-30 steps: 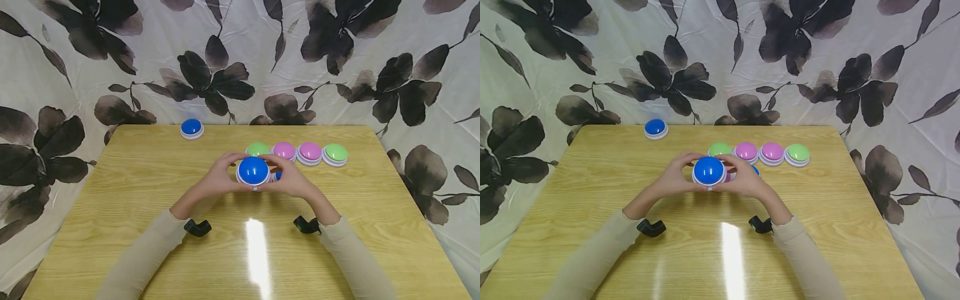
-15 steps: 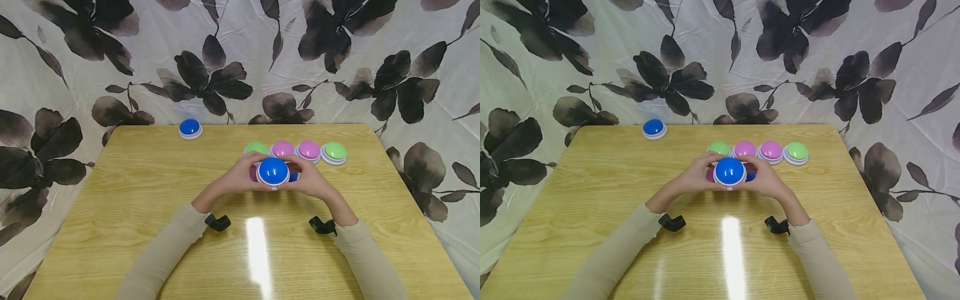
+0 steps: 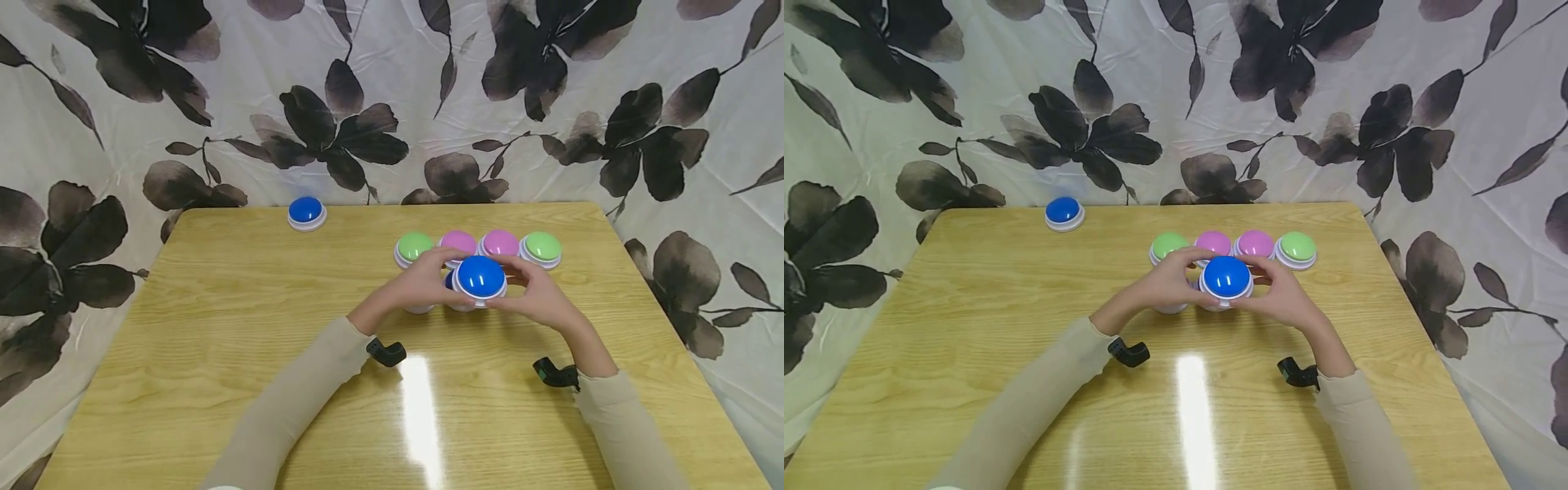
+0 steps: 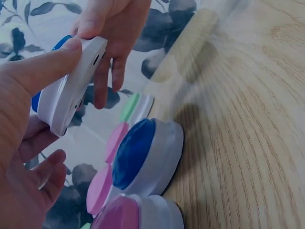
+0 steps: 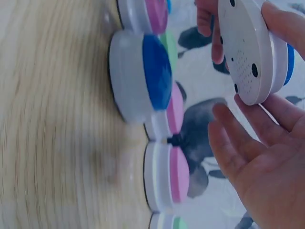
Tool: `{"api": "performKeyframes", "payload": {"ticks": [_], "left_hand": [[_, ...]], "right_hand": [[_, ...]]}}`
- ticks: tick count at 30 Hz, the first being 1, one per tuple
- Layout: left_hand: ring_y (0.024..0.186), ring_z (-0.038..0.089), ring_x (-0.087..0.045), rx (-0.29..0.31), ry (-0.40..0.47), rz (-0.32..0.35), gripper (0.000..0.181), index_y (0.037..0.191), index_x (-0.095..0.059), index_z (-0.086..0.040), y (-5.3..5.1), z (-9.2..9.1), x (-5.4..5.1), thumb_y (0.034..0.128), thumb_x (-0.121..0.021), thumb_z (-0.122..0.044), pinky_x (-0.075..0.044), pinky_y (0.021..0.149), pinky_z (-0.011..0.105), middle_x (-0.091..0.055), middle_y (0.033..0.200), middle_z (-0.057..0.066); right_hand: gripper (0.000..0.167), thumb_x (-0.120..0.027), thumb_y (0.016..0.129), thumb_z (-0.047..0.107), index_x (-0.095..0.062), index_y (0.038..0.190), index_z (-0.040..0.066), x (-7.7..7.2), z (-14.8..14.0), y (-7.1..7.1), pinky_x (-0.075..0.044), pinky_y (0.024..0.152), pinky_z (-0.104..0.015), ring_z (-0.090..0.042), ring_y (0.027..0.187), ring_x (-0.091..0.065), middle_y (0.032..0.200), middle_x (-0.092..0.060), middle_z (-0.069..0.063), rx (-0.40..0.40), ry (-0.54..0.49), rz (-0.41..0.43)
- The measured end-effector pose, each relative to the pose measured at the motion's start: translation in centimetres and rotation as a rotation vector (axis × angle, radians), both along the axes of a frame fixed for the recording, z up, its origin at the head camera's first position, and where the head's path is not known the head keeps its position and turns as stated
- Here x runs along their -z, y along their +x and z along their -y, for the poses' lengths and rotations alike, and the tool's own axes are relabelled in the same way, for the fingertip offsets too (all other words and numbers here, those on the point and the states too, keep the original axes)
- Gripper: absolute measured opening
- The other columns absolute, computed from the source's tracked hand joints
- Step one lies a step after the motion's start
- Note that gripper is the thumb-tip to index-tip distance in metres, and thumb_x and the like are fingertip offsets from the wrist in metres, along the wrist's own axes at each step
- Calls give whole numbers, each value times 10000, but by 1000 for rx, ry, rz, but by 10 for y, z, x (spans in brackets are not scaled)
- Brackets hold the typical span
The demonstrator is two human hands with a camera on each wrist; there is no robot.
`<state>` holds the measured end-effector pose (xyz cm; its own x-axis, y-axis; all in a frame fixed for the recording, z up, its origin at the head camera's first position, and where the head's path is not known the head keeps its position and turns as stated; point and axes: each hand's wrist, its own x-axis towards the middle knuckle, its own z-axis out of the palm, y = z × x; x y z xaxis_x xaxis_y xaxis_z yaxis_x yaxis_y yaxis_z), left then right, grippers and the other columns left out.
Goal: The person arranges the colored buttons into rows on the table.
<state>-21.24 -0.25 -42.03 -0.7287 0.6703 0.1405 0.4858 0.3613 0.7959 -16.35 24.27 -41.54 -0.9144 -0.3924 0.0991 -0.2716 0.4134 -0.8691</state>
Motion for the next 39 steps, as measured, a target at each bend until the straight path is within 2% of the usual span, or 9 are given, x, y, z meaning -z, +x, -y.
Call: {"api": "performKeyframes", "payload": {"ticks": [3,7,11,16,24,29,32,36,39], "left_hand": [[1202,109,-487,33,16,-18,825,1363,-539,-83,-5,-10,1,693,-871,-431,-415,1018,394,-562,1320,-10],[1177,92,-490,55,-26,-48,826,1362,-546,-93,-10,-19,1,696,-853,-474,-418,1007,337,-570,1296,-23],[1151,97,-498,40,-108,-84,866,1368,-548,-115,-13,-29,2,678,-829,-556,-429,981,303,-575,1264,-40],[1156,119,-521,17,-202,-105,876,1363,-554,-124,-18,-45,4,667,-824,-582,-429,960,266,-587,1255,-35],[1167,127,-533,52,-262,-70,895,1376,-534,-88,-29,-68,6,671,-837,-550,-450,949,278,-586,1287,-3],[1154,90,-514,61,-314,-84,896,1375,-530,-86,-38,-79,10,675,-830,-560,-432,960,256,-579,1289,-6],[1148,95,-521,52,-344,-87,872,1366,-536,-83,-39,-82,11,686,-834,-539,-431,964,256,-585,1285,0],[1124,94,-540,38,-378,-46,858,1370,-534,-85,-39,-85,15,694,-836,-521,-442,956,267,-591,1283,-5],[1111,90,-543,24,-379,-17,845,1372,-532,-94,-41,-88,19,700,-841,-503,-444,955,272,-590,1279,-14]], "right_hand": [[729,-848,743,80,-492,1377,44,0,-7,-1,-411,985,-525,-274,1159,-501,1327,-534,-117,14,9,-33],[710,-851,747,107,-513,1368,50,2,-15,-2,-421,913,-532,-260,1099,-471,1296,-535,-111,41,58,-55],[715,-844,767,181,-502,1379,39,5,-22,-3,-431,870,-477,-252,1035,-453,1247,-541,-114,60,134,-44],[730,-848,761,198,-493,1368,-2,6,-30,-5,-437,867,-473,-278,1023,-478,1247,-540,-152,80,197,-46],[726,-826,786,170,-463,1376,-49,7,-43,-6,-462,879,-479,-314,1053,-498,1281,-521,-200,110,213,-17],[743,-827,791,180,-450,1385,-55,12,-49,-11,-473,887,-491,-341,1059,-515,1268,-525,-214,129,216,32],[762,-833,784,196,-444,1389,-56,16,-51,-15,-487,862,-432,-354,1059,-519,1255,-528,-219,149,215,76],[770,-845,770,200,-452,1380,-58,25,-52,-17,-499,796,-295,-334,1036,-524,1239,-533,-209,172,203,117],[774,-849,764,198,-451,1379,-54,29,-53,-19,-505,755,-244,-320,1011,-531,1210,-541,-201,179,183,138]]}}
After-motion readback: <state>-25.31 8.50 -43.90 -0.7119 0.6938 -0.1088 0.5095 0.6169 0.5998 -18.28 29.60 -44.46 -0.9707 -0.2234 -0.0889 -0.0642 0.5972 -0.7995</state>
